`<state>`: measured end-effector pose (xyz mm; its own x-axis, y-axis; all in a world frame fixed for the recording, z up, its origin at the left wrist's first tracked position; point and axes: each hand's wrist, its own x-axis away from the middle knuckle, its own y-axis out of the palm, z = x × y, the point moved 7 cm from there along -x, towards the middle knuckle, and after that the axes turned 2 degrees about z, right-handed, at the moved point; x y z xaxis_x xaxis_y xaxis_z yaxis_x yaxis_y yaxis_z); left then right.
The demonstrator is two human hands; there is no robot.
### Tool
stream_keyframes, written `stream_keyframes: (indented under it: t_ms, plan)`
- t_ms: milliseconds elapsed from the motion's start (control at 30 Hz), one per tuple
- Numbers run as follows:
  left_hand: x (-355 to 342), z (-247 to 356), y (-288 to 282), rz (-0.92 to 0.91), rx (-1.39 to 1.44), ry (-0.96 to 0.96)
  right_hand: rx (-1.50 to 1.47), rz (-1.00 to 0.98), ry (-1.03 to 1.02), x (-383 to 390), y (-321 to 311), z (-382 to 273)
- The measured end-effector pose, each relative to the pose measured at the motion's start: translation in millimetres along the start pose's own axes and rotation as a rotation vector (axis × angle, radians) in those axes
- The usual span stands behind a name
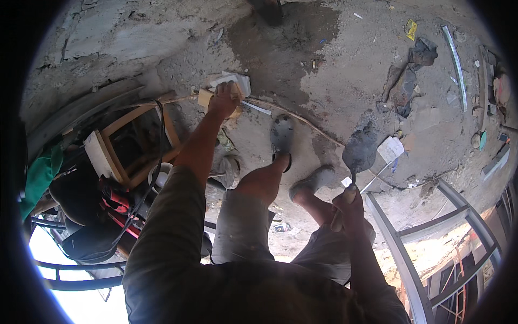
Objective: The person scoops wet cement from a bucket and spreads it on the floor using a trowel. They then place white plastic spacers around a metal column base and continue to apply and smooth the cement mixture around the column and on the surrounding floor area.
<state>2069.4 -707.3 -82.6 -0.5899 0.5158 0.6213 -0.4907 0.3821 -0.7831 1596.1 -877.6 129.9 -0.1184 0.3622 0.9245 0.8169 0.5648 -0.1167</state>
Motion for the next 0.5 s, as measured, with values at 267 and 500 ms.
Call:
stream_keyframes:
  t_ms: [267,500]
  plan:
    - [35.1,-4.4,0.9,0.497,0.181,-0.001,0.065,0.069,-0.213,-220.8,54.2,4.4]
    - [-16.7,3.8,-10.1,0.275,-0.064,0.001,0.097,0.23,-0.338,-340.2,32.6,16.2]
